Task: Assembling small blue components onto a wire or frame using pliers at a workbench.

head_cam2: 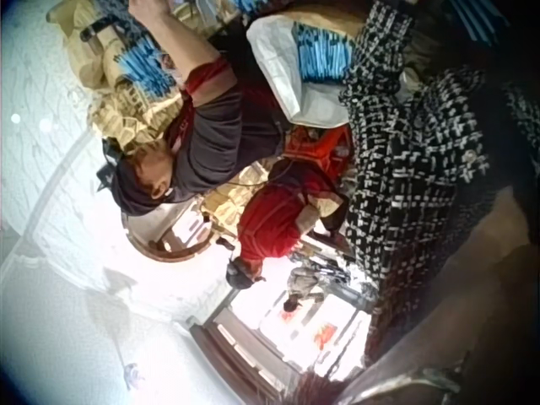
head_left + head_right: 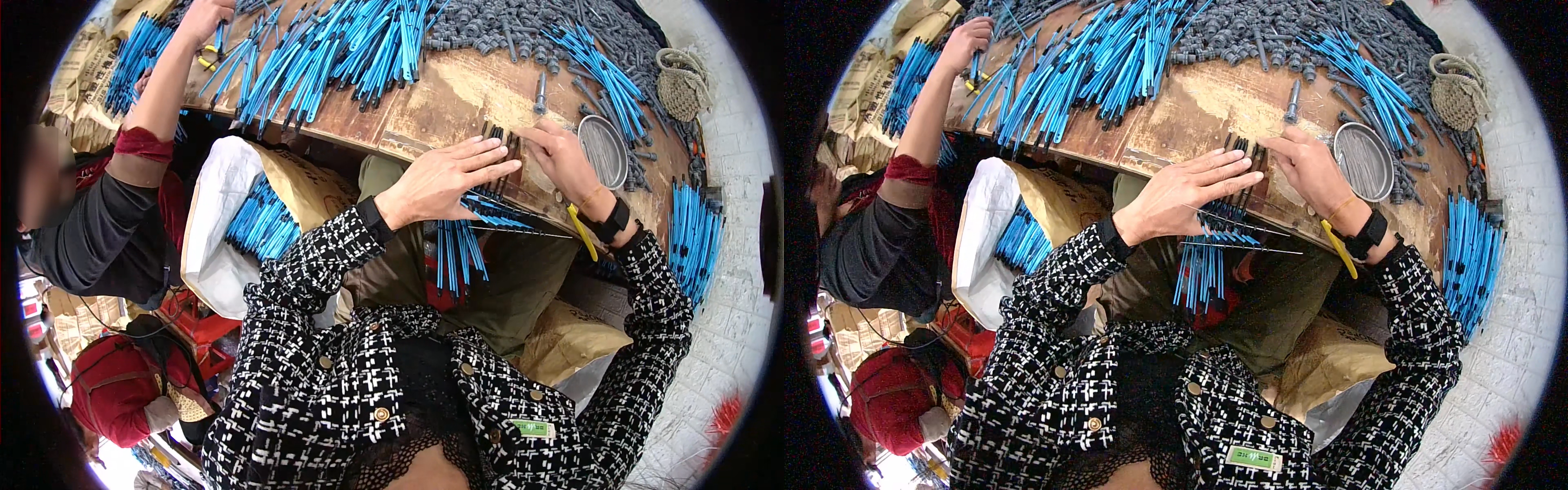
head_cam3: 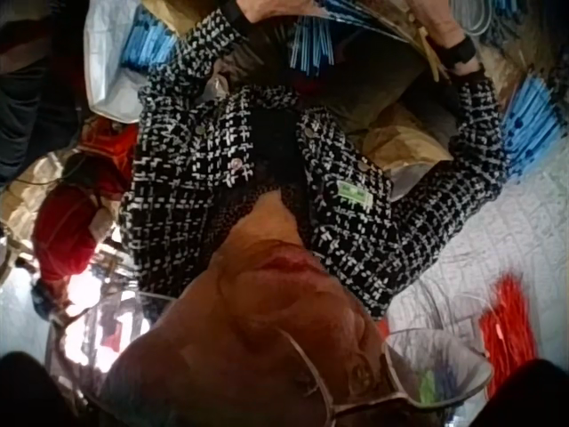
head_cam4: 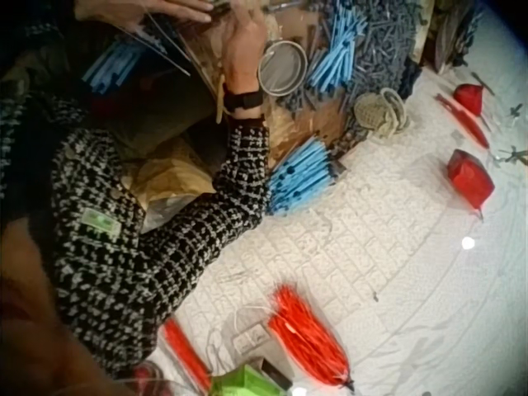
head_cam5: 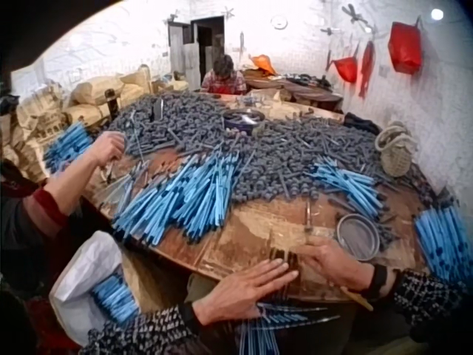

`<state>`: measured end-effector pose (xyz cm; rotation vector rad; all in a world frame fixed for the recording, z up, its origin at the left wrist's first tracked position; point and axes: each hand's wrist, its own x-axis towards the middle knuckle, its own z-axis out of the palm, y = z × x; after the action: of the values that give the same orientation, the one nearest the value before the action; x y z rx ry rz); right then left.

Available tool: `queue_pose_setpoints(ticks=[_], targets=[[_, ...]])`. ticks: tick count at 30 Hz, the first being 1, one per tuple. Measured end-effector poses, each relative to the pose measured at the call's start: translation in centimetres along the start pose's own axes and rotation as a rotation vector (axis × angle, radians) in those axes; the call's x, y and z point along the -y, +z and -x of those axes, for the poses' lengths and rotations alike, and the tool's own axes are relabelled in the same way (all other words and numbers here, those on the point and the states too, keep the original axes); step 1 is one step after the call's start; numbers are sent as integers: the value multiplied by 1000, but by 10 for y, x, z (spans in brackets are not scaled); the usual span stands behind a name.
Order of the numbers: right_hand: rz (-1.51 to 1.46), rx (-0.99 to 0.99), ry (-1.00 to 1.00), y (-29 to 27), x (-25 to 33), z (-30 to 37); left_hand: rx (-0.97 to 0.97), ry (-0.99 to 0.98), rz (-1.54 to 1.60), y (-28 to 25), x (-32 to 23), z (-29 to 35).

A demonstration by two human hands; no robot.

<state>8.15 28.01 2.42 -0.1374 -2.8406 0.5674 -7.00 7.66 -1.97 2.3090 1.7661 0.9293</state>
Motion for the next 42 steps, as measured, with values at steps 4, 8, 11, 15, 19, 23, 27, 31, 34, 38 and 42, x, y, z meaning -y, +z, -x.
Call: queue_pose_setpoints(ticks=[4, 8, 11, 15, 19, 23, 27, 31, 34, 38, 42], targets=[[20, 16, 20, -1, -3, -3, -30, -19, 34, 1, -1, -2], [11, 23, -47, -1, -6, -9, -52, -21, 57, 1, -2, -1], [4, 32, -65, -1, -6, -9, -30, -19, 38, 0, -2, -1], [43, -15, -92, 7, -3, -9, -22, -17, 32, 2, -1, -1], [72, -32, -74, 14, -1, -12, -10, -33, 11, 3, 1, -1], [58, -47, -41, 12, 5, -13, -6, -26, 17, 3, -1, -1], [52, 7, -38, 10, 4, -13, -37, -45, 15, 2, -2, -1], [-30, -27, -49, 9, -2, -10, -56, -14, -9, 2, -2, -4], [-34, -6, -48, 9, -2, -14, -59, -18, -25, 2, -3, -3], [-12, -34, -53, 13, 2, -16, -81, -17, 2, 2, -2, -3], [55, -2, 14, 17, 9, -16, -10, 1, 0, 0, -3, 0]])
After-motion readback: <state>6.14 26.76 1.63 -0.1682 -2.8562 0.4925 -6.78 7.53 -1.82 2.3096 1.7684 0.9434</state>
